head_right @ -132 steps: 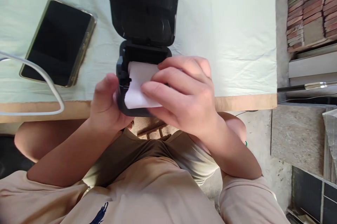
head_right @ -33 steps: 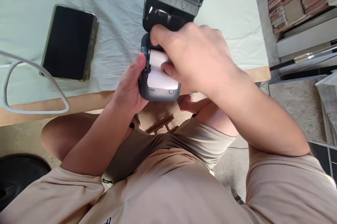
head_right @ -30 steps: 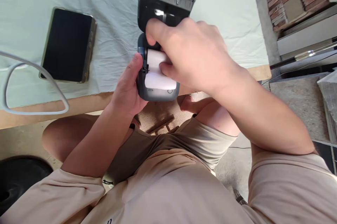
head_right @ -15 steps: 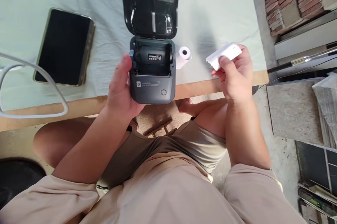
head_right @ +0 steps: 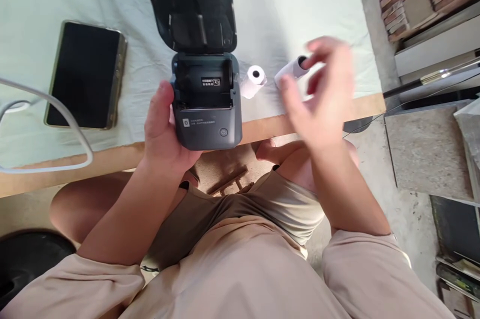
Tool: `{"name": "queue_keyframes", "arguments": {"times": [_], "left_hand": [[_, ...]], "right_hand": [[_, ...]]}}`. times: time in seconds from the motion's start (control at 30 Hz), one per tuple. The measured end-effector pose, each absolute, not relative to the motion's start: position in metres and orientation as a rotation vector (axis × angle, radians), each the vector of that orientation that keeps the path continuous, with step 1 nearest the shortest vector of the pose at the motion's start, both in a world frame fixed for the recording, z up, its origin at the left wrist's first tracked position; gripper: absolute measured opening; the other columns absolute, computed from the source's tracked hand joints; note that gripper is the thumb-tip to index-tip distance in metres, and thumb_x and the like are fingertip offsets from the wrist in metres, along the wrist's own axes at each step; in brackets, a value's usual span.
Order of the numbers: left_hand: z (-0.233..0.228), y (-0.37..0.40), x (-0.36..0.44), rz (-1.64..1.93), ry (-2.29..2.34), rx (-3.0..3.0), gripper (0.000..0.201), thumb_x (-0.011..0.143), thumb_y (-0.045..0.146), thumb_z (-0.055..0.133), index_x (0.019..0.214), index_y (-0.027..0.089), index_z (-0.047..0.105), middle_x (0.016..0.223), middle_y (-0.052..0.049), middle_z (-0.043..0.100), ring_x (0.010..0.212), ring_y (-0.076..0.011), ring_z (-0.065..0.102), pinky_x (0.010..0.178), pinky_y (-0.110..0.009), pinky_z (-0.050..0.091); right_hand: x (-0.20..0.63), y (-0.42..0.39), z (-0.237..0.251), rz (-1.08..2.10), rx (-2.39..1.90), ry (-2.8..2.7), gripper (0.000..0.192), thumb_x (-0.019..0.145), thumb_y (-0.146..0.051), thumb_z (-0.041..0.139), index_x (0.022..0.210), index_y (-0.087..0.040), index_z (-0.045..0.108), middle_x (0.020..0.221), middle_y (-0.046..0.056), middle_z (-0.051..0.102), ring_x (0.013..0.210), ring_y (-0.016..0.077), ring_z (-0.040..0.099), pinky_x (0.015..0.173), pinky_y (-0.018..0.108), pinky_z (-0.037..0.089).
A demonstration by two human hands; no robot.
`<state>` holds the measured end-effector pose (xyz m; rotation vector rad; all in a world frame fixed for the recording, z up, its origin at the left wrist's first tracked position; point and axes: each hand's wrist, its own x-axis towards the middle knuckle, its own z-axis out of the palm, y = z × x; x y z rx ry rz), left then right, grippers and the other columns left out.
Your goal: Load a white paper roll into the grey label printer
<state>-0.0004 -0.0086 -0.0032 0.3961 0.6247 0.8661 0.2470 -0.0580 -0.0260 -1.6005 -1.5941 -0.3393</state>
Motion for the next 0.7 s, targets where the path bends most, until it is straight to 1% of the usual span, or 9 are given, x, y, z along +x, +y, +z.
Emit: {"name": "queue_keyframes", "arguments": {"times": [0.07,0.13,0.23,0.3,0.37,0.47,0.57,0.63,0.7], "left_hand": [[-0.004,-0.007,-0.001,0.86,0.573,0.396,0.046,0.116,0.049,0.043,0.108,0.02,0.078,0.125,-0.007,0.083,0.154,-0.0296,0.06,0.122,-0.038,0.058],[-0.004,-0.007,-0.001,0.87,0.533,0.376,0.045,0.116,0.048,0.045,0.106,0.02,0.079,0.12,-0.006,0.083,0.153,-0.0282,0.062,0.122,-0.039,0.059],[-0.005,-0.007,-0.001,0.892,0.532,0.326,0.046,0.117,0.05,0.044,0.111,0.019,0.078,0.122,-0.006,0.082,0.155,-0.0281,0.06,0.124,-0.043,0.059],[-0.005,-0.008,-0.002,0.889,0.546,0.325,0.047,0.116,0.051,0.044,0.116,0.018,0.078,0.13,-0.008,0.081,0.159,-0.0298,0.056,0.125,-0.044,0.058],[-0.004,-0.009,-0.003,0.886,0.563,0.348,0.049,0.117,0.051,0.042,0.122,0.018,0.077,0.136,-0.009,0.078,0.162,-0.0312,0.052,0.125,-0.044,0.056],[-0.003,-0.009,-0.003,0.878,0.623,0.361,0.059,0.117,0.058,0.032,0.137,0.022,0.074,0.136,-0.007,0.078,0.161,-0.0324,0.053,0.123,-0.045,0.058],[-0.004,-0.009,-0.001,0.861,0.669,0.36,0.065,0.116,0.062,0.026,0.146,0.025,0.071,0.133,-0.007,0.08,0.159,-0.0338,0.055,0.121,-0.048,0.059],[-0.006,-0.01,0.0,0.869,0.634,0.385,0.061,0.117,0.058,0.03,0.137,0.024,0.076,0.132,-0.006,0.08,0.158,-0.0338,0.056,0.121,-0.048,0.059],[-0.009,-0.01,0.001,0.89,0.576,0.427,0.048,0.116,0.05,0.041,0.121,0.021,0.08,0.132,-0.006,0.081,0.157,-0.033,0.057,0.122,-0.046,0.06]], "right_hand": [[0.223,-0.054,-0.026,-0.221,-1.663,-1.701,0.053,0.093,-0.06,0.071,0.135,-0.031,0.057,0.113,0.009,0.067,0.087,0.0246,0.066,0.062,0.037,0.049],[0.208,-0.044,-0.034,-0.152,-1.784,-1.74,0.047,0.096,-0.054,0.07,0.134,-0.031,0.056,0.119,0.01,0.067,0.094,0.025,0.068,0.065,0.037,0.053],[0.203,-0.027,-0.051,-0.079,-1.848,-1.727,0.039,0.1,-0.047,0.067,0.132,-0.031,0.05,0.117,0.007,0.068,0.081,0.0188,0.063,0.069,0.036,0.055],[0.204,-0.021,-0.059,0.011,-1.745,-1.63,0.052,0.1,-0.052,0.067,0.141,-0.034,0.041,0.106,0.001,0.067,0.07,0.0163,0.058,0.066,0.035,0.055],[0.204,-0.02,-0.061,0.132,-1.573,-1.476,0.065,0.097,-0.059,0.067,0.145,-0.037,0.031,0.097,-0.002,0.067,0.07,0.0185,0.062,0.063,0.036,0.056],[0.205,-0.026,-0.051,0.442,-1.437,-1.288,0.052,0.094,-0.055,0.064,0.133,-0.037,0.035,0.12,0.004,0.075,0.096,0.0252,0.076,0.07,0.042,0.063],[0.205,-0.032,-0.036,0.715,-1.468,-1.148,0.041,0.093,-0.043,0.053,0.131,-0.037,0.039,0.153,0.009,0.066,0.125,0.0288,0.075,0.075,0.046,0.067],[0.205,-0.034,-0.028,0.729,-1.499,-1.144,0.045,0.093,-0.04,0.05,0.137,-0.038,0.04,0.15,0.009,0.066,0.128,0.0298,0.074,0.077,0.048,0.068],[0.201,-0.037,-0.019,0.569,-1.452,-1.256,0.044,0.097,-0.046,0.051,0.141,-0.041,0.043,0.139,0.007,0.067,0.124,0.0298,0.074,0.084,0.05,0.068]]}}
